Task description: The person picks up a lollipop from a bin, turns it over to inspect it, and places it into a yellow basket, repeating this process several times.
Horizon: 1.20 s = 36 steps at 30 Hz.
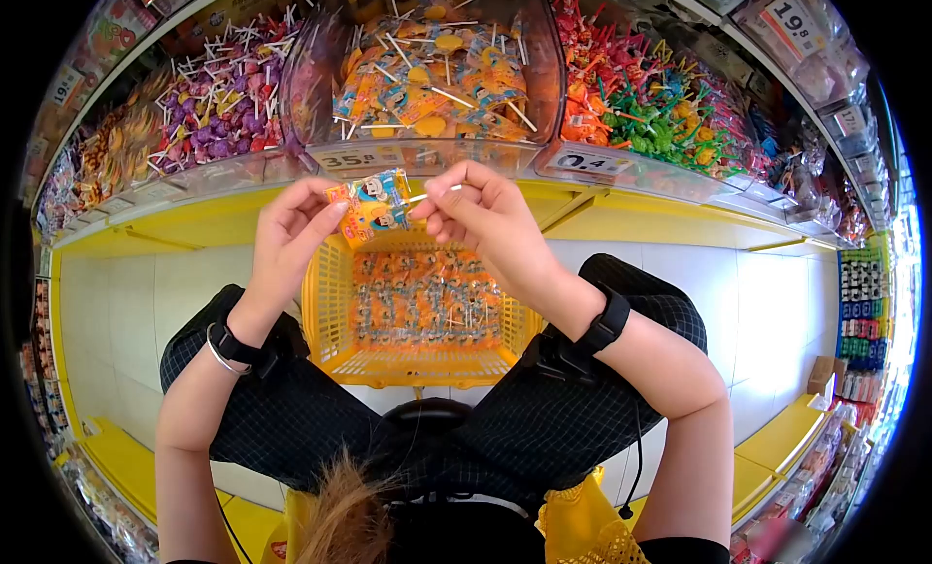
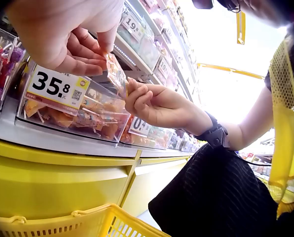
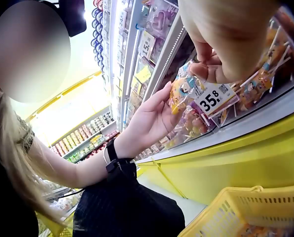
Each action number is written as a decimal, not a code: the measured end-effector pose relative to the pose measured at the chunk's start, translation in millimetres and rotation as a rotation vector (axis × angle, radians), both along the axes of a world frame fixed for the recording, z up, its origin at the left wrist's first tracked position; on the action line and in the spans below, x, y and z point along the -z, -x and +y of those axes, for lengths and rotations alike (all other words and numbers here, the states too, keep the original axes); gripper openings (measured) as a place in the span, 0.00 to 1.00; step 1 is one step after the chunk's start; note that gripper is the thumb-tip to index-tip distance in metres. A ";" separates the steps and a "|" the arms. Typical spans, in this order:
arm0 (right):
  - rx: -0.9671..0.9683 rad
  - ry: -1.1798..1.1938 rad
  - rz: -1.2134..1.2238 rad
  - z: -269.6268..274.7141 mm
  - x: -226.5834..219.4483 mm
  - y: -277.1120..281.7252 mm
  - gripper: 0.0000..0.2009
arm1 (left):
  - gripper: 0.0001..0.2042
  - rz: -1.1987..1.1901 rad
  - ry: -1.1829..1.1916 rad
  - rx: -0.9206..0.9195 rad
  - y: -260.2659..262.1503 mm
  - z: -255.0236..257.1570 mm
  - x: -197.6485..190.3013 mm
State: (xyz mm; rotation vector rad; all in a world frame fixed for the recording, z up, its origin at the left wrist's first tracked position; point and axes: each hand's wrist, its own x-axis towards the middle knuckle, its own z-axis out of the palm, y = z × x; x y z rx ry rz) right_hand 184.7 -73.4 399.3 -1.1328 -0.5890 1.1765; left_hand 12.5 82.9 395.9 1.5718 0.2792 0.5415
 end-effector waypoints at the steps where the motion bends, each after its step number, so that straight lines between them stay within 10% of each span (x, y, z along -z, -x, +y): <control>1: 0.000 0.000 0.000 -0.2 -1.3 -0.5 0.08 | 0.07 0.010 0.029 -0.015 -0.9 0.8 0.6; 9: -0.188 0.051 -0.413 5.9 15.1 6.1 0.11 | 0.05 0.132 -0.002 0.002 7.5 1.1 7.8; 36: -0.266 0.226 -0.086 -3.2 6.5 8.9 0.09 | 0.09 0.233 -0.022 0.065 -1.6 -7.3 9.3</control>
